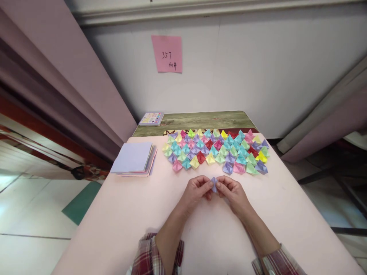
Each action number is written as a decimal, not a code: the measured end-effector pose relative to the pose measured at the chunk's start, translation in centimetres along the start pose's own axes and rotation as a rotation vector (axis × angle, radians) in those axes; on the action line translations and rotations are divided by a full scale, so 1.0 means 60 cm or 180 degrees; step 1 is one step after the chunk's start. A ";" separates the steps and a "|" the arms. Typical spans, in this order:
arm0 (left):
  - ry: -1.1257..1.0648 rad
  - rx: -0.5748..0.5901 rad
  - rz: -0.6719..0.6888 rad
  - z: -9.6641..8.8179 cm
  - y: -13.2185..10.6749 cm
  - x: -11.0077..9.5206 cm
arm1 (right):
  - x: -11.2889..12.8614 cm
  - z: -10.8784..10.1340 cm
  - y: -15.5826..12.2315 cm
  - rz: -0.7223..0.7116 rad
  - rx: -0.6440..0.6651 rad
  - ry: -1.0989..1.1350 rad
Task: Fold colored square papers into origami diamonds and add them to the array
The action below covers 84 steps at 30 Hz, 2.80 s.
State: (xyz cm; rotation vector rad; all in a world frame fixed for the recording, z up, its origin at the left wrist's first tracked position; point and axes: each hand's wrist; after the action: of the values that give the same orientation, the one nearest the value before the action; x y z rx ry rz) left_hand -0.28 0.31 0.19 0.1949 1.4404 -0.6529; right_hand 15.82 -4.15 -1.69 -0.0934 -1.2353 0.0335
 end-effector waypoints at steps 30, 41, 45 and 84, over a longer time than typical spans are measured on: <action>0.0061 -0.0090 -0.0080 0.008 0.000 0.006 | -0.018 0.009 0.000 -0.0404 -0.0473 -0.0562; -0.0590 -0.0137 -0.0432 0.006 0.000 0.009 | -0.002 -0.006 0.002 -0.1073 0.0111 -0.1131; -0.0743 -0.0024 -0.0373 0.006 -0.002 0.010 | 0.008 -0.012 -0.002 -0.1388 0.0304 -0.1359; -0.0224 -0.0502 0.0264 0.014 0.005 0.020 | 0.006 -0.009 0.006 -0.1245 0.0243 -0.1845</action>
State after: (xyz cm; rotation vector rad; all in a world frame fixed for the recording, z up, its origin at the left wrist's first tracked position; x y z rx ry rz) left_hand 0.59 -0.26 -0.90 0.1065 1.4015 -0.4717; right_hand 16.47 -3.82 -1.54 0.2424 -1.8103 -0.2479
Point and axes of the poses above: each hand's wrist, its own y-axis towards the middle knuckle, its own z-axis out of the palm, x = y × z, and after that the axes turned 9 degrees about y, right-handed
